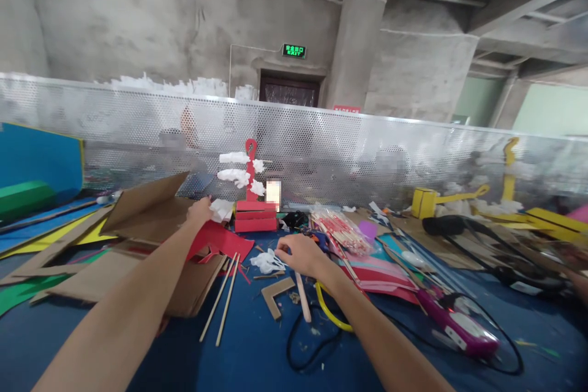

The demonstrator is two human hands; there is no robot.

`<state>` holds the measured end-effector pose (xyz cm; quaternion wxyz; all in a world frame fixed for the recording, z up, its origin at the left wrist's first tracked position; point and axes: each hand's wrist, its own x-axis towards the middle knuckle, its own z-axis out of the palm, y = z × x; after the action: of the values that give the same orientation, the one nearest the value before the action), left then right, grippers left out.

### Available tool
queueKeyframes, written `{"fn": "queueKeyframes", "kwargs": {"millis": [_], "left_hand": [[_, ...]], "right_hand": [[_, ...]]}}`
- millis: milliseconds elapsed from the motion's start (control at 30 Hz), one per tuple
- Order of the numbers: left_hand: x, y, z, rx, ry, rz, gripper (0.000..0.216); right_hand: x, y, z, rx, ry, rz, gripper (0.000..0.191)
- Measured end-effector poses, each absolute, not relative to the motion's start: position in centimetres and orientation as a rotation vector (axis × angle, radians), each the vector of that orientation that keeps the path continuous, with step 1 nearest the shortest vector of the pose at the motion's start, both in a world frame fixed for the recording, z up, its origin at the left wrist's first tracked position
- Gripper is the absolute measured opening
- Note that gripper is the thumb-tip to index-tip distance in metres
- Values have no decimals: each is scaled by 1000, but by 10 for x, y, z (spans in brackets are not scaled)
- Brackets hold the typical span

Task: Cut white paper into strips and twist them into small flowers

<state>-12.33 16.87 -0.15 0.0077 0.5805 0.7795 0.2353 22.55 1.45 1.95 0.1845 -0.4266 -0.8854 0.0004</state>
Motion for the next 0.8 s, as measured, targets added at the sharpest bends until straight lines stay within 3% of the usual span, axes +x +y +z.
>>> {"fn": "queueKeyframes", "kwargs": {"millis": [533,800], "left_hand": [[-134,160,9,1722,2410,886,39],[-130,156,17,1670,2361,1057,28]], "right_hand": [[224,11,23,-1249,-2523,27,23],[224,10,24,-1252,-2517,20,23]]}}
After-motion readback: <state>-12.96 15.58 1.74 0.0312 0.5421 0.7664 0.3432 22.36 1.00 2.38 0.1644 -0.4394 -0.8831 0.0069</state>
